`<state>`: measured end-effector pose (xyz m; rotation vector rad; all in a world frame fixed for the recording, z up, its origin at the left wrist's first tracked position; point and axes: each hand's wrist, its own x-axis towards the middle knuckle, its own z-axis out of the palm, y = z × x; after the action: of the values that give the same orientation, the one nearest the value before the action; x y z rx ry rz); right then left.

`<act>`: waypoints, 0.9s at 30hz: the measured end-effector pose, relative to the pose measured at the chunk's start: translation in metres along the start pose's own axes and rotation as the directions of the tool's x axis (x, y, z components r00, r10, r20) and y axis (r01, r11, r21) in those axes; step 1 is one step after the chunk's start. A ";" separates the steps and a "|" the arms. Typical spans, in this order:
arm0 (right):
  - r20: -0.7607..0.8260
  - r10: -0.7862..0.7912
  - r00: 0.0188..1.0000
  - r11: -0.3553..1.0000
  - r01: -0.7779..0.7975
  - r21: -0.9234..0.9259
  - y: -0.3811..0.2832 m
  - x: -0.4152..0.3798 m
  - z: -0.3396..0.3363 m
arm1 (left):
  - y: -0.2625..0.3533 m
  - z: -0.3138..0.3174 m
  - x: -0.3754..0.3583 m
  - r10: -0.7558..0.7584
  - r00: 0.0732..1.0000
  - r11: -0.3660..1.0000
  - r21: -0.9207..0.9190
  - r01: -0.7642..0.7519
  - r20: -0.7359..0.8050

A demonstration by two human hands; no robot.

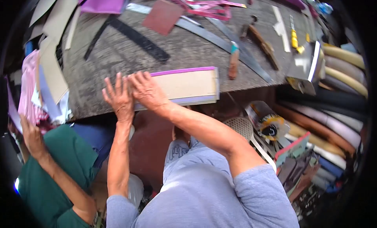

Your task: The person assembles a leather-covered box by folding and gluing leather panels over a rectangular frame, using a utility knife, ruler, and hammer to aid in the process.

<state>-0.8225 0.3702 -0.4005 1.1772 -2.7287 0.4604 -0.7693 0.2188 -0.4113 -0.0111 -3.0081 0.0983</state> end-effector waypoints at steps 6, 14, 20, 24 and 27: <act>0.040 0.174 0.984 0.979 -0.168 -0.115 0.047 -0.073 -0.031 | 0.003 -0.003 -0.004 -0.029 1.000 0.999 -0.019 0.029 -0.008; 0.082 0.335 0.939 0.888 -0.285 -0.361 0.112 -0.149 -0.089 | 0.004 -0.002 -0.004 -0.041 0.999 0.999 0.012 0.041 0.029; 0.022 0.420 0.907 0.820 -0.369 -0.438 0.100 -0.135 -0.085 | 0.020 -0.017 0.006 0.031 0.992 0.999 0.028 -0.035 0.123; 0.056 0.423 0.904 0.864 -0.385 -0.324 0.102 -0.146 -0.091 | 0.035 -0.024 0.006 0.113 0.965 0.982 -0.176 -0.072 0.235; 0.033 0.416 0.909 0.891 -0.400 -0.215 0.112 -0.154 -0.092 | 0.025 -0.026 0.002 0.038 0.968 0.989 -0.151 -0.001 0.248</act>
<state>-0.7981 0.5793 -0.3755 0.5783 -3.0068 0.1681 -0.7676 0.2453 -0.3875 -0.0468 -3.2605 -0.1359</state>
